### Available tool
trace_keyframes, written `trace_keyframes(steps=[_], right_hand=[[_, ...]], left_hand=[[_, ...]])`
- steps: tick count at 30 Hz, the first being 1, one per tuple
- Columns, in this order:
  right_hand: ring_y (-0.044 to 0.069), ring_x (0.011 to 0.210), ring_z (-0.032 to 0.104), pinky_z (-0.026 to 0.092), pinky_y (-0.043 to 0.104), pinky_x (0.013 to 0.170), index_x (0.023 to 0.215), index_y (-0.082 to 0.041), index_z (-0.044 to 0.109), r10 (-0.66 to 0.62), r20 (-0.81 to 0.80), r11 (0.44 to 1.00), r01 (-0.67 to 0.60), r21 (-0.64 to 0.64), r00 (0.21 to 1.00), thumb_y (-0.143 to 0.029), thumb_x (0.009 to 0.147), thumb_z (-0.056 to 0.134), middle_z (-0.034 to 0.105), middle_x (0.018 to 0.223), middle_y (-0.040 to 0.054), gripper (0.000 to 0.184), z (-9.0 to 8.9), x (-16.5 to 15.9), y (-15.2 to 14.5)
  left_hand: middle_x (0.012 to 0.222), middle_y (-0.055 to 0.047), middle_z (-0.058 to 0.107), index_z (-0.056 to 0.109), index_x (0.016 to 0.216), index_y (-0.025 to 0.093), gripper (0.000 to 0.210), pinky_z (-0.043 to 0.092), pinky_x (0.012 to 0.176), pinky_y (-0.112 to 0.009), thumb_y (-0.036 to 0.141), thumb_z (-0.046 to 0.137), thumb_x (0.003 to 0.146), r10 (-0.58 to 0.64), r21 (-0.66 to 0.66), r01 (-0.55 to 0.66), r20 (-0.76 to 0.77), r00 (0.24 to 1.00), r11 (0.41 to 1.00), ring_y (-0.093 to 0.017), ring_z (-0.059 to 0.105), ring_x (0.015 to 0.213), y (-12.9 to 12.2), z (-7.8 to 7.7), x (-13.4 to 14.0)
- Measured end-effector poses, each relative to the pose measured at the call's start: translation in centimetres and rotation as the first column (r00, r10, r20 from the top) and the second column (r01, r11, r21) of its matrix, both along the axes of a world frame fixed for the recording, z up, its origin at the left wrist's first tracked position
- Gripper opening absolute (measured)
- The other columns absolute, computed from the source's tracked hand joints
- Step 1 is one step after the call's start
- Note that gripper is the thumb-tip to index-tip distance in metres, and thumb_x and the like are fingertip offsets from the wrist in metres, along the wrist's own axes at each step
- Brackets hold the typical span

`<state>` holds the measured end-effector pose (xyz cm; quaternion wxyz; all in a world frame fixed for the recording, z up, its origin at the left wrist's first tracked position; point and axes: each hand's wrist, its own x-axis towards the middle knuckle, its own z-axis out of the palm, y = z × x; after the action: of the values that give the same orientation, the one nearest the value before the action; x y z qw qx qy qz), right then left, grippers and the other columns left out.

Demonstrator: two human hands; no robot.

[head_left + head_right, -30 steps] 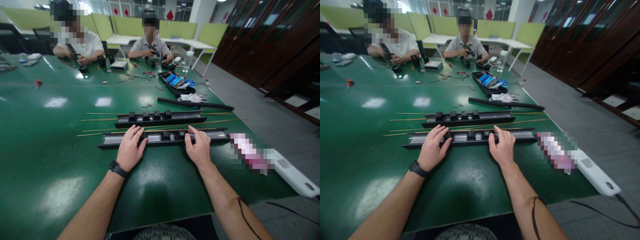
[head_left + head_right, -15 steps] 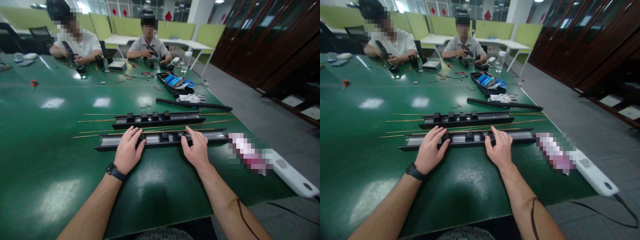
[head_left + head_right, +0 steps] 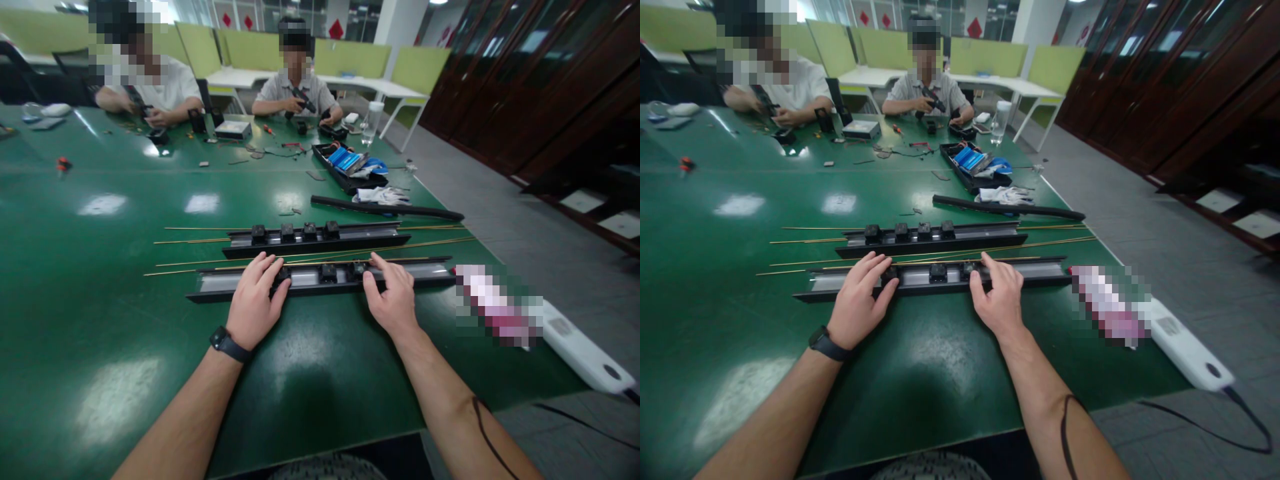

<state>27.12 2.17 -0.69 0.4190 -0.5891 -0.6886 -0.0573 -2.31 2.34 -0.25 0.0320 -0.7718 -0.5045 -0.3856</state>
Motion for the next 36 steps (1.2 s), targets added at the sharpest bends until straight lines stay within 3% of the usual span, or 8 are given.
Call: trace_keyframes(steps=[36], right_hand=[[0.028, 0.110, 0.069, 0.043, 0.044, 0.102, 0.130, -0.020, 0.069, -0.007, 0.035, 1.000, 0.007, 0.016, 0.999, -0.036, 0.100, 0.057, 0.078, 0.116, 0.0105, 0.036, 0.19, -0.11, 0.03]], left_hand=[[0.142, -0.016, 0.064, 0.059, 0.141, 0.018, 0.043, 0.048, 0.118, -0.055, 0.032, 0.060, 0.100, -0.001, 0.008, 0.001, -0.012, 1.000, 1.000, -0.032, 0.052, 0.144, 0.00, -0.10, -0.02]])
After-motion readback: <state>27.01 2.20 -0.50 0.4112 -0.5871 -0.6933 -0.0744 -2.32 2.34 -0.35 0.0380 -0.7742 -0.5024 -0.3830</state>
